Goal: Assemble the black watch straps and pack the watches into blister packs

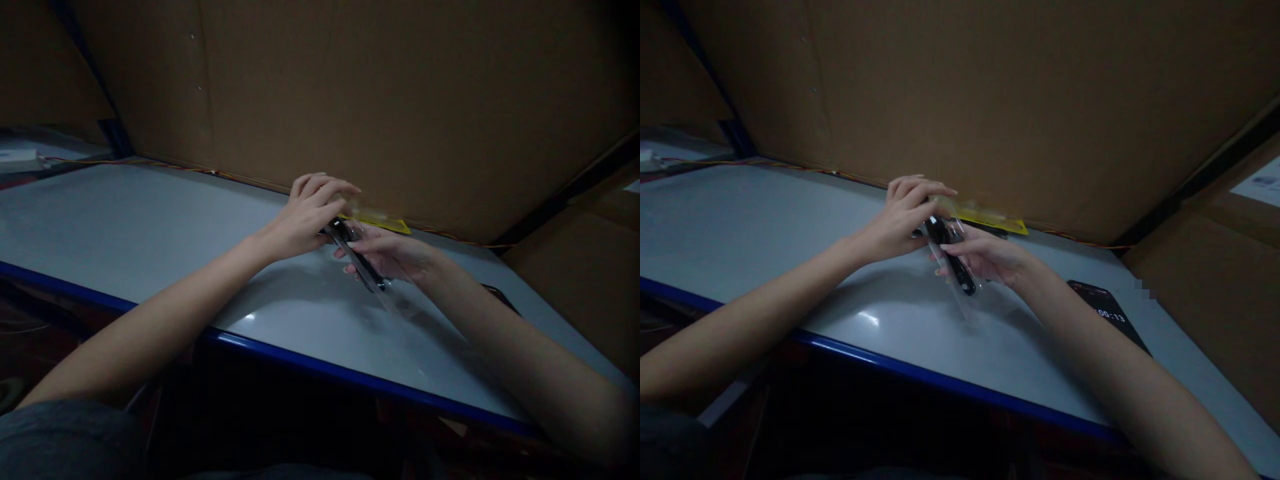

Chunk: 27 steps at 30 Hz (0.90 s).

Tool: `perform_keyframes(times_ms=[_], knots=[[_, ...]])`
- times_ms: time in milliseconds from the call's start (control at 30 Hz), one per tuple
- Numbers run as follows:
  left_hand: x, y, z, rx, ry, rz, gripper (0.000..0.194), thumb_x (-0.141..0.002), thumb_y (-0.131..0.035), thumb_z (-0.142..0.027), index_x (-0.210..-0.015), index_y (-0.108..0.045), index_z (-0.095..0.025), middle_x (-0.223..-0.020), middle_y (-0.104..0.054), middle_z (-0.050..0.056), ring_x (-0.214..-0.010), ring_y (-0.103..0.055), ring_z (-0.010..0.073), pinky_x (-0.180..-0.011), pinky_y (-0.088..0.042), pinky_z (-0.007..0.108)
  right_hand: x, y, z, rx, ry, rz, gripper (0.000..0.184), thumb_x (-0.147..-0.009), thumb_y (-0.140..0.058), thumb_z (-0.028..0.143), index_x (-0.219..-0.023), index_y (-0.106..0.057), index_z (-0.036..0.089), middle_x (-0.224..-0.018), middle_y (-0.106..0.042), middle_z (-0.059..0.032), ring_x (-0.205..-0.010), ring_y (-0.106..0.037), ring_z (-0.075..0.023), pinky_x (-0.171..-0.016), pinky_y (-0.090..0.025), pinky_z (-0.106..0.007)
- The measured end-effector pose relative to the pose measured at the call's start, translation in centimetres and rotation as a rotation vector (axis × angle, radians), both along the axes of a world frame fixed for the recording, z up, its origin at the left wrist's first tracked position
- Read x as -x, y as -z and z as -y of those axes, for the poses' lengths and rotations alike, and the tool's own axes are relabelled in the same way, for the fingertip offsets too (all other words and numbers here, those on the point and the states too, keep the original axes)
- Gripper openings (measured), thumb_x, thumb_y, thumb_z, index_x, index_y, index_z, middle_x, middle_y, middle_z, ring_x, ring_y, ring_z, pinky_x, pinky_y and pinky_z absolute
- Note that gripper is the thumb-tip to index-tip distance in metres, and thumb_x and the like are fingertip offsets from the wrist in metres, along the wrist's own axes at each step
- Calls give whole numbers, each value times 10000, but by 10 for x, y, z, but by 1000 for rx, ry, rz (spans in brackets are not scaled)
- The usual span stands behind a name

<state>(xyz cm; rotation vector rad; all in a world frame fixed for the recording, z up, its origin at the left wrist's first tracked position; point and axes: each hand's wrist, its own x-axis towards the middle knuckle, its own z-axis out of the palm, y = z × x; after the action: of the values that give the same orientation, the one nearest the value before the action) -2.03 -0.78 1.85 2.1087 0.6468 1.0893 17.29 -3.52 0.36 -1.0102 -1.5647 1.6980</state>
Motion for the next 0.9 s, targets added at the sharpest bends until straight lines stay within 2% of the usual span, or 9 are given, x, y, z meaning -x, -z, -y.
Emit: perform_keyframes(times_ms=[100,200,267,400,467,533,667,800,900], knots=[[1,11,-15,13,-223,127,678,-587,-734,-196,-1213,-478,-247,-1362,-388,104,-1311,-225,356,-1007,-266,438,0,-3,-2,-20,146,29,301,-753,-634,242,-1046,-569,226,-951,-689,-54,-749,-667,-175,-643,-576,-307],[1,16,-31,215,-377,311,733,-648,-707,-279,-1291,-359,-235,-1287,-438,114,-1213,-393,292,-956,-353,398,-5,-11,-7,-93,258,69,242,-779,-606,286,-1007,-568,216,-962,-701,-64,-702,-668,-173,-596,-569,-305],[0,16,-35,490,-295,390,611,-718,-644,-397,-1245,-398,-208,-1130,-542,108,-1071,-525,259,-889,-418,377,-8,-15,-12,-152,270,77,266,-792,-588,304,-1041,-556,215,-965,-702,-62,-699,-669,-173,-587,-565,-304],[-6,13,-24,939,131,304,502,-758,-576,-537,-1079,-536,-153,-828,-643,96,-773,-625,227,-753,-498,380,0,-14,-16,-209,113,75,455,-774,-627,317,-1203,-499,236,-917,-697,-43,-698,-668,-174,-636,-568,-318],[-9,15,-17,996,203,299,363,-783,-599,-429,-1004,-570,-142,-736,-649,63,-644,-610,176,-712,-516,361,9,-12,-17,-218,43,113,535,-752,-665,330,-1246,-474,261,-912,-691,-34,-733,-668,-182,-649,-567,-324],[-11,18,-16,1017,149,354,217,-796,-603,-277,-953,-579,-130,-700,-653,39,-596,-603,142,-684,-525,321,16,-13,-19,-260,34,200,516,-763,-657,398,-1238,-491,283,-927,-684,-35,-756,-663,-187,-623,-560,-315],[-8,24,-26,1046,-38,481,178,-797,-578,-126,-973,-562,-104,-727,-676,50,-639,-647,138,-687,-542,277,7,-21,-43,-531,244,463,430,-843,-460,575,-1048,-644,245,-841,-667,-60,-716,-629,-186,-570,-520,-298],[1,25,-40,1093,-88,496,237,-814,-576,-128,-1045,-542,-86,-765,-695,87,-698,-682,162,-680,-563,272,-31,-16,-84,-882,541,879,217,-791,-555,337,-869,-699,195,-759,-644,-59,-726,-600,-201,-638,-480,-324],[5,26,-47,1094,-93,484,273,-807,-594,-121,-1072,-538,-85,-761,-693,85,-693,-688,166,-670,-566,271,-57,2,-102,-896,376,1212,183,-715,-556,184,-772,-728,213,-811,-651,-61,-778,-595,-215,-708,-461,-339]])
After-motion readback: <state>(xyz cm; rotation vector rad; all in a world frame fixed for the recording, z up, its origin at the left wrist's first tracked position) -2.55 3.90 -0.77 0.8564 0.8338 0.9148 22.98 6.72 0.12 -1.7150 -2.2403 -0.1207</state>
